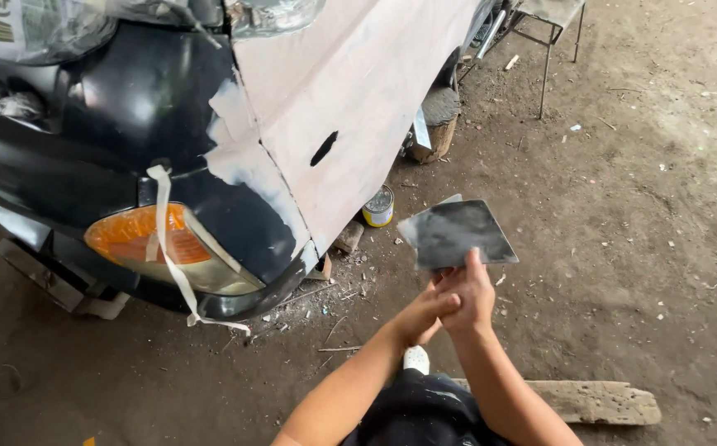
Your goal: The person uses a sanding block to smooth the surface of a car's front bumper and hood. They move along the vehicle, sanding different areas to prepare the surface.
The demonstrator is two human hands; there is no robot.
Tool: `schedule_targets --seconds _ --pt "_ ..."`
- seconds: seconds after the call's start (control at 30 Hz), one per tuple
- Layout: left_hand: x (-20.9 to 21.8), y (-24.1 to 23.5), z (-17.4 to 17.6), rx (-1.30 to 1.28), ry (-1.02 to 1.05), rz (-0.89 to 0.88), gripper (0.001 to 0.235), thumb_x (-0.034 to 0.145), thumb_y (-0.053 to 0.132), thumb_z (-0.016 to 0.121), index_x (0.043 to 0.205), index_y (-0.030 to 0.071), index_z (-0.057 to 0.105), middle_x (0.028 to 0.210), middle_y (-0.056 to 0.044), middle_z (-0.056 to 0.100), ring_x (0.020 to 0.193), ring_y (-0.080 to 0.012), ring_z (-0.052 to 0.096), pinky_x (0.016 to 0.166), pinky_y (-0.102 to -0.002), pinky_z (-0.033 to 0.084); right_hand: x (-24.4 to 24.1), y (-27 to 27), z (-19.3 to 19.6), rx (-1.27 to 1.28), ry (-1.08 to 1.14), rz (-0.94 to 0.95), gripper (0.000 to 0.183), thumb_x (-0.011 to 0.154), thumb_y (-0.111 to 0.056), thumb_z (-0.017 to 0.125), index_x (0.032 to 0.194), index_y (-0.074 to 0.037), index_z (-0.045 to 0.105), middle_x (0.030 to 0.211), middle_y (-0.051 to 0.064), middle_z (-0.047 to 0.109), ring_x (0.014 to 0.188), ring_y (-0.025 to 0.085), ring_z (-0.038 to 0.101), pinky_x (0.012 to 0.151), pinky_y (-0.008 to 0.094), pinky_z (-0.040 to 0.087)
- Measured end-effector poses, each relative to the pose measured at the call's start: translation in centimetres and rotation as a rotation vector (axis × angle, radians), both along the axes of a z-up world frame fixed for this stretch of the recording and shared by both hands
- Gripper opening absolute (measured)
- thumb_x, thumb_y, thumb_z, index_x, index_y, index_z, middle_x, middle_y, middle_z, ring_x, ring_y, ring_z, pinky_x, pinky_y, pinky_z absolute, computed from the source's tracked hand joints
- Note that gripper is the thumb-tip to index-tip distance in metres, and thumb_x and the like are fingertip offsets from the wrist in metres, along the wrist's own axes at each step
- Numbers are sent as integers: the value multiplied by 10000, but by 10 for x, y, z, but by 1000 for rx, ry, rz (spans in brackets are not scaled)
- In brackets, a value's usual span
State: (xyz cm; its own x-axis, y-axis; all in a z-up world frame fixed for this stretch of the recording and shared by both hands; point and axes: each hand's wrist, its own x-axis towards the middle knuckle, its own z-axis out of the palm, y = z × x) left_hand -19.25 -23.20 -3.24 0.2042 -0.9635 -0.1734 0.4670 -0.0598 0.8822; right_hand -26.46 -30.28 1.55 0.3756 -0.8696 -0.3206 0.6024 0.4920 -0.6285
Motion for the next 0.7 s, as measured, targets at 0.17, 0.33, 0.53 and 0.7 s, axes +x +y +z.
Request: schedule_targets --seconds 0.17,0.33,0.53,0.7 --pt "73 33 -63 44 1 97 1200 808 521 803 1630 10 95 1608 -251 296 1474 -340 359 1183 -487 290 5 58 44 52 -328 186 372 1054 -357 460 1271 -86 592 1236 69 680 1168 264 616 1052 485 438" --pt "64 41 -173 44 -207 479 665 1069 386 510 1578 16 295 1542 -240 491 1392 -369 517 1171 -464 389 38 100 -39 -51 -207 198 332 1020 -275 516 1273 -74 593 1256 25 673 1194 174 601 1092 382 415" --pt "9 142 13 -166 -253 192 795 1082 499 354 1631 32 20 1742 -176 -42 1612 -306 -42 1283 -430 54 57 72 -137 -289 210 218 290 1120 -322 580 1105 -32 589 969 1 544 869 131 483 772 289 416" --pt "18 212 74 -409 -691 -12 942 1047 674 412 1651 29 86 1745 -259 -60 1641 -379 -45 1308 -527 80 57 71 -140 -341 253 219 274 1133 -303 597 1091 -34 573 935 8 539 793 129 485 672 288 425"
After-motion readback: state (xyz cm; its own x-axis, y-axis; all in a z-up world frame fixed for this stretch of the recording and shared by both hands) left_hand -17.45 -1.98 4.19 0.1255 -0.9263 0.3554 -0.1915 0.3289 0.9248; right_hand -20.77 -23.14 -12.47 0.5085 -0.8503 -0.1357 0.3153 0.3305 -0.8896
